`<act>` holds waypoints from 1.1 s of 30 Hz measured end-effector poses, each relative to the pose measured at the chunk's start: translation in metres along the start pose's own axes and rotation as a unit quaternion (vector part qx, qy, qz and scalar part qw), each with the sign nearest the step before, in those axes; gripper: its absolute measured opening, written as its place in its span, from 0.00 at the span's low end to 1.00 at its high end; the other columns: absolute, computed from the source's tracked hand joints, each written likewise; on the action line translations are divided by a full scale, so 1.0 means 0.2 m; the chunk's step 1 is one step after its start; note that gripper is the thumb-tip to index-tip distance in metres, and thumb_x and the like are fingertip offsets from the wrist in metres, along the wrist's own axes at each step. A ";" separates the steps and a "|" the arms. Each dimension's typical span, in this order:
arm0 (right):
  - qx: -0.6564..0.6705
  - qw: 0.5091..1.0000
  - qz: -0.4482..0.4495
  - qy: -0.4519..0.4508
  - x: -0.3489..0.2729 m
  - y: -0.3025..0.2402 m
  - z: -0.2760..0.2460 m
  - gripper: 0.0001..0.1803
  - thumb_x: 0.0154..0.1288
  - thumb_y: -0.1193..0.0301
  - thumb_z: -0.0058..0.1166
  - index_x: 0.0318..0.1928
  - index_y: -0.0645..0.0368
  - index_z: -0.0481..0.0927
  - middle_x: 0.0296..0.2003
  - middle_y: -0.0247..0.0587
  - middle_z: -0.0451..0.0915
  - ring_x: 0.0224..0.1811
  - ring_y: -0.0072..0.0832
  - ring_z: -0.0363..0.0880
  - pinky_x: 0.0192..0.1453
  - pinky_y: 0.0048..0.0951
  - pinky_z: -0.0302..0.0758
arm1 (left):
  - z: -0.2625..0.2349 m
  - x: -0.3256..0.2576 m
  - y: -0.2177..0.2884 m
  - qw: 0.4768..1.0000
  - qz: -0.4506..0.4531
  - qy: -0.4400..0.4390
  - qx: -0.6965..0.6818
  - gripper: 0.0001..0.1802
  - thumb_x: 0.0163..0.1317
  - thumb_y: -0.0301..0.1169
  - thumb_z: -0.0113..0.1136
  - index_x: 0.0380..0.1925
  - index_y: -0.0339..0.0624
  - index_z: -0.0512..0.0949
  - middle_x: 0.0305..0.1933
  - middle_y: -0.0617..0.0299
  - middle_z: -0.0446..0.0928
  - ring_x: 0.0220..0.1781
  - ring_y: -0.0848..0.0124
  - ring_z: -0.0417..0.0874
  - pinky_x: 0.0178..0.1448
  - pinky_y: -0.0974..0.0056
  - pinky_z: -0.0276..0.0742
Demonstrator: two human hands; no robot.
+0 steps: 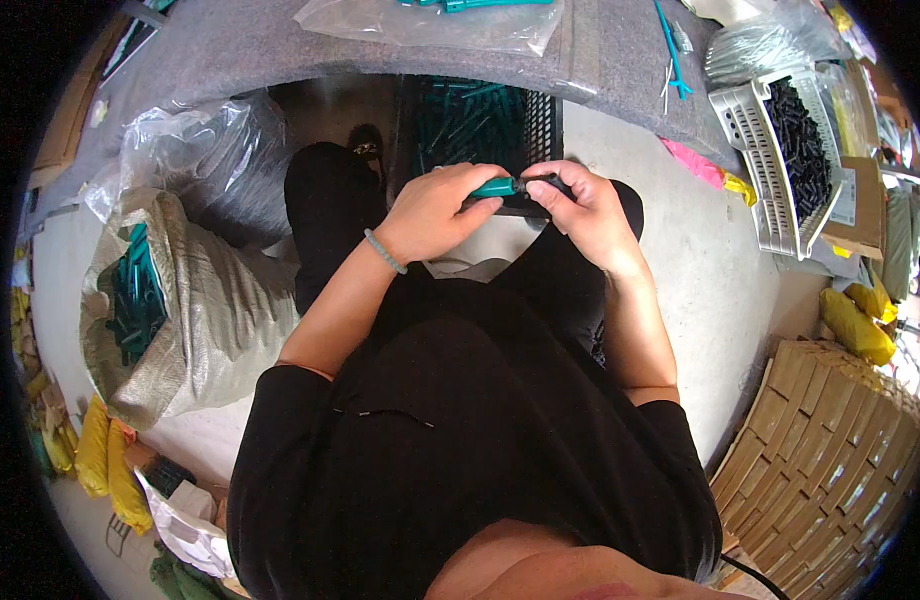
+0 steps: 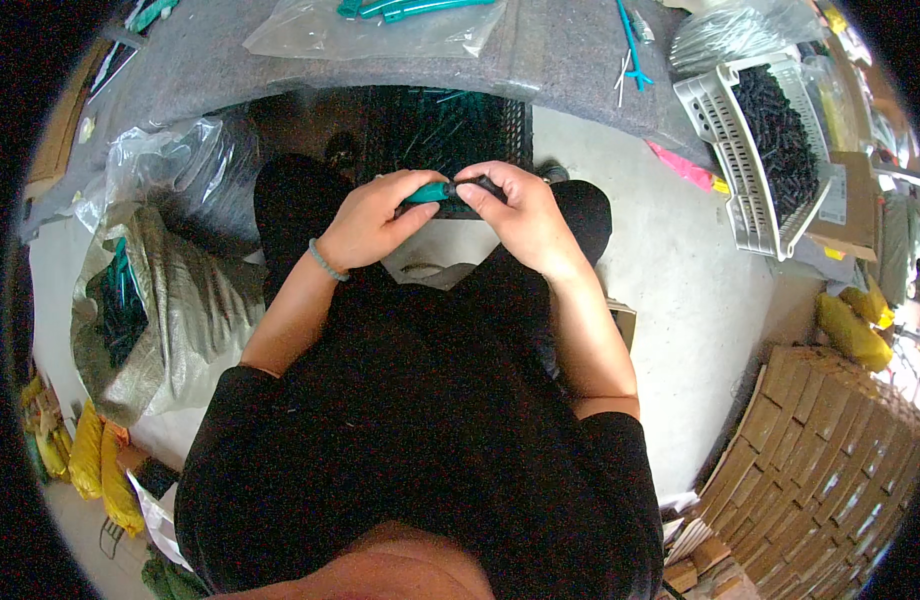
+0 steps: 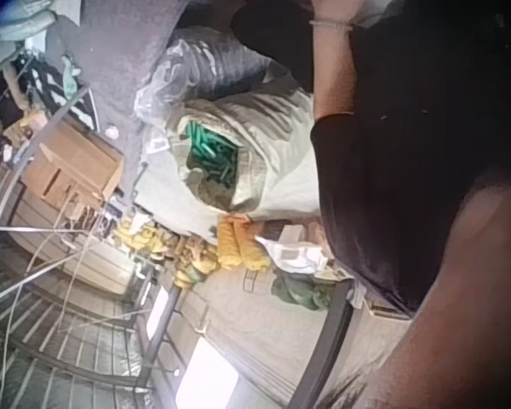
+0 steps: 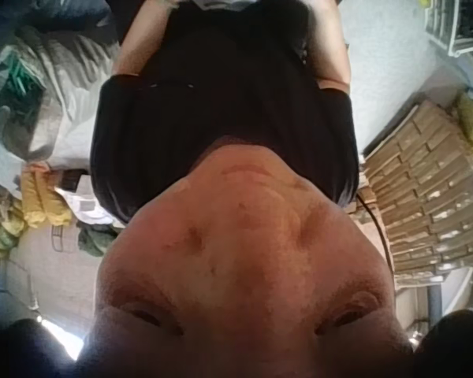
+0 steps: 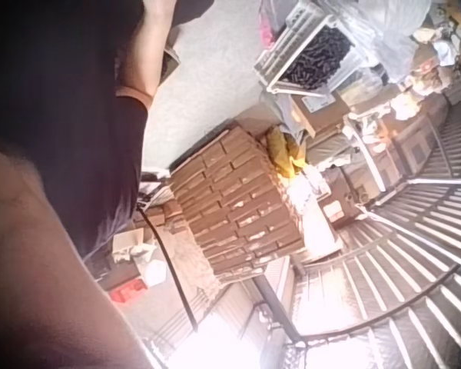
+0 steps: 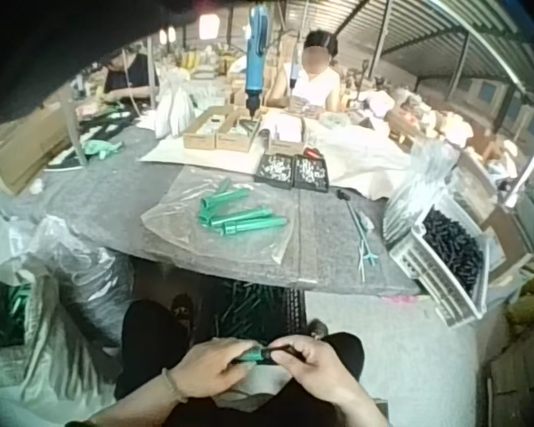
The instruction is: Assembling small black plastic components onto larger green plastic handles in a workshop.
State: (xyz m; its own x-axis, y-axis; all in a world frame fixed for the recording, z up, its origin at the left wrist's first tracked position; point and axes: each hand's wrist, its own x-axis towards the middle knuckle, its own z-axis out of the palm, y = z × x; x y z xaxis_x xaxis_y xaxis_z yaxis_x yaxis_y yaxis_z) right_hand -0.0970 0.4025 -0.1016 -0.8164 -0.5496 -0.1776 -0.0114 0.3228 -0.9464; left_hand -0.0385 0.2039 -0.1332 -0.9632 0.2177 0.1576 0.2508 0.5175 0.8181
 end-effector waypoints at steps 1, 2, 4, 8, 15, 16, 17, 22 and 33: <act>0.001 1.000 0.001 -0.001 0.00 -0.01 0.00 0.10 0.63 0.71 0.55 0.43 0.63 0.77 0.29 0.34 0.77 0.31 0.23 0.75 0.38 0.25 0.73 | 0.00 0.00 0.00 1.000 -0.002 0.000 0.000 0.14 0.61 0.38 0.54 0.44 0.44 0.74 0.36 0.52 0.76 0.39 0.54 0.78 0.42 0.57 0.72; -0.062 0.997 -0.048 0.002 0.00 -0.03 0.00 0.10 0.62 0.71 0.55 0.42 0.63 0.78 0.30 0.38 0.78 0.33 0.28 0.77 0.40 0.27 0.73 | -0.01 0.01 0.00 1.000 0.005 -0.004 0.025 0.14 0.60 0.40 0.53 0.41 0.44 0.75 0.36 0.52 0.76 0.38 0.55 0.77 0.42 0.56 0.71; -0.126 0.987 -0.097 0.008 0.00 -0.06 0.00 0.10 0.61 0.72 0.55 0.41 0.63 0.78 0.31 0.42 0.79 0.35 0.33 0.78 0.42 0.30 0.73 | -0.01 0.02 -0.01 0.999 0.013 -0.009 0.050 0.15 0.60 0.42 0.53 0.39 0.43 0.76 0.36 0.53 0.76 0.37 0.55 0.77 0.42 0.55 0.70; -0.181 0.976 -0.121 -0.005 -0.01 -0.07 0.03 0.10 0.59 0.71 0.56 0.39 0.62 0.78 0.33 0.48 0.78 0.35 0.41 0.78 0.41 0.33 0.74 | 0.01 0.01 -0.03 0.999 -0.014 -0.005 0.052 0.15 0.56 0.43 0.55 0.28 0.41 0.77 0.29 0.53 0.76 0.35 0.55 0.76 0.40 0.54 0.69; -0.231 0.960 -0.159 0.016 -0.08 0.02 0.16 0.09 0.57 0.70 0.57 0.36 0.62 0.77 0.32 0.48 0.78 0.34 0.45 0.78 0.38 0.37 0.75 | 0.12 -0.10 -0.05 0.993 -0.102 0.010 0.050 0.17 0.49 0.42 0.51 0.25 0.38 0.77 0.28 0.48 0.75 0.34 0.50 0.77 0.38 0.53 0.71; -0.229 0.962 -0.148 0.026 -0.09 0.02 0.18 0.09 0.57 0.69 0.57 0.36 0.62 0.77 0.31 0.48 0.78 0.33 0.45 0.78 0.37 0.37 0.75 | 0.12 -0.12 -0.05 0.992 -0.121 0.008 0.032 0.17 0.50 0.42 0.51 0.25 0.38 0.76 0.28 0.48 0.75 0.33 0.50 0.77 0.37 0.52 0.71; -0.230 0.961 -0.153 0.026 -0.10 0.03 0.20 0.09 0.57 0.69 0.57 0.36 0.62 0.77 0.31 0.48 0.78 0.33 0.45 0.78 0.37 0.37 0.75 | 0.12 -0.14 -0.05 0.992 -0.119 0.013 0.035 0.17 0.50 0.42 0.51 0.25 0.38 0.76 0.28 0.48 0.75 0.33 0.50 0.77 0.37 0.52 0.71; -0.245 0.959 -0.132 0.057 -0.15 0.00 0.27 0.10 0.58 0.68 0.57 0.33 0.63 0.78 0.29 0.48 0.78 0.31 0.44 0.78 0.35 0.37 0.75 | 0.09 -0.23 -0.03 0.996 -0.092 0.015 -0.005 0.18 0.51 0.44 0.50 0.23 0.38 0.73 0.25 0.48 0.74 0.31 0.48 0.76 0.34 0.50 0.70; -0.292 0.945 -0.132 0.061 -0.27 0.06 0.41 0.12 0.58 0.67 0.56 0.26 0.63 0.75 0.24 0.48 0.76 0.26 0.45 0.76 0.30 0.39 0.72 | 0.13 -0.38 0.03 0.986 -0.163 0.009 0.008 0.19 0.52 0.44 0.49 0.22 0.38 0.77 0.25 0.47 0.77 0.30 0.50 0.79 0.34 0.50 0.73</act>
State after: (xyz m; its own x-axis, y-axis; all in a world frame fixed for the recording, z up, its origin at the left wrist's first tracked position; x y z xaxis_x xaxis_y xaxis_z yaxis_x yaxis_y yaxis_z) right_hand -0.0062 0.3733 -0.1254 -0.8005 -0.5892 0.1098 -0.5120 0.5769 -0.6364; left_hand 0.0387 0.2113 -0.1544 -0.9944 0.0222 -0.1031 -0.0720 0.5713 0.8176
